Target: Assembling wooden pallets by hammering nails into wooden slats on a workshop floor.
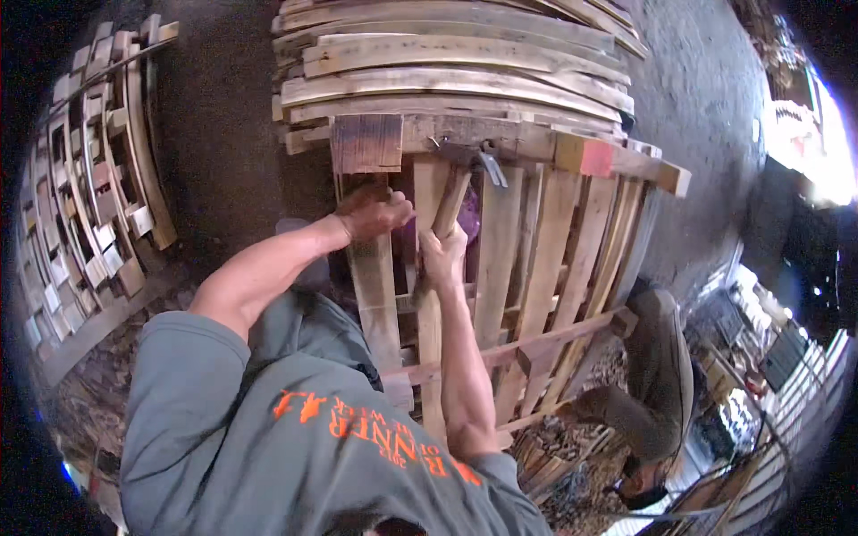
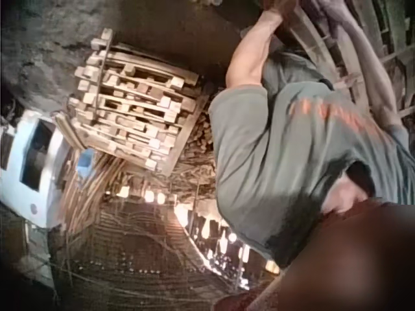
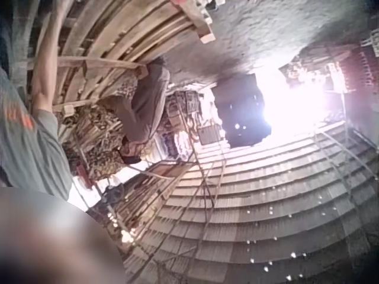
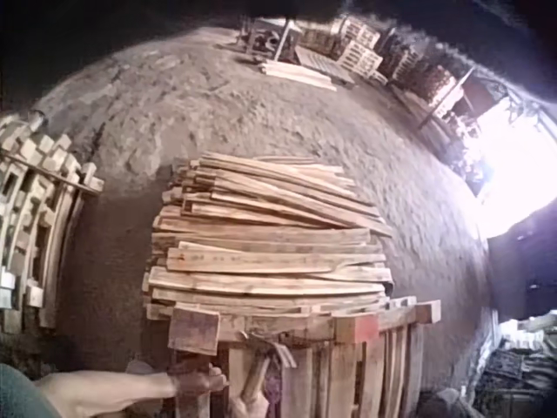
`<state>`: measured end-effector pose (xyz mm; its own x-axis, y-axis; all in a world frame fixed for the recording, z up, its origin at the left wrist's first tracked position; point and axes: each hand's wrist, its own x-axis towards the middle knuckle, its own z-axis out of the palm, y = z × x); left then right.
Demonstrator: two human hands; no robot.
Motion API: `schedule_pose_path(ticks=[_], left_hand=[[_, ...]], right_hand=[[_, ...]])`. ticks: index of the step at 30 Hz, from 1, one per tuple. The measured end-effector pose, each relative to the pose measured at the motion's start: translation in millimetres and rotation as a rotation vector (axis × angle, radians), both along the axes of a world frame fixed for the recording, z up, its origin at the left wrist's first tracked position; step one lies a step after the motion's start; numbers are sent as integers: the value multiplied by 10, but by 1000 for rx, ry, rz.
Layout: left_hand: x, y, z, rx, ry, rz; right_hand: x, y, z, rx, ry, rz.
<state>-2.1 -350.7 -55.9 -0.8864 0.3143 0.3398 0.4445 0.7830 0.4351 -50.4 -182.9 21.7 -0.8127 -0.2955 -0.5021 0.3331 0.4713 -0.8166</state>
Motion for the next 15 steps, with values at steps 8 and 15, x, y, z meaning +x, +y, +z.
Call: schedule_pose_path(ticks=[8,15], left_hand=[[39,-50,45,-71,-129,124],[-1,-16,91,-13,-102,114]], right_hand=[[-1063,-264,1907,310,488,-281],[-1083,287,691,734,123,191]])
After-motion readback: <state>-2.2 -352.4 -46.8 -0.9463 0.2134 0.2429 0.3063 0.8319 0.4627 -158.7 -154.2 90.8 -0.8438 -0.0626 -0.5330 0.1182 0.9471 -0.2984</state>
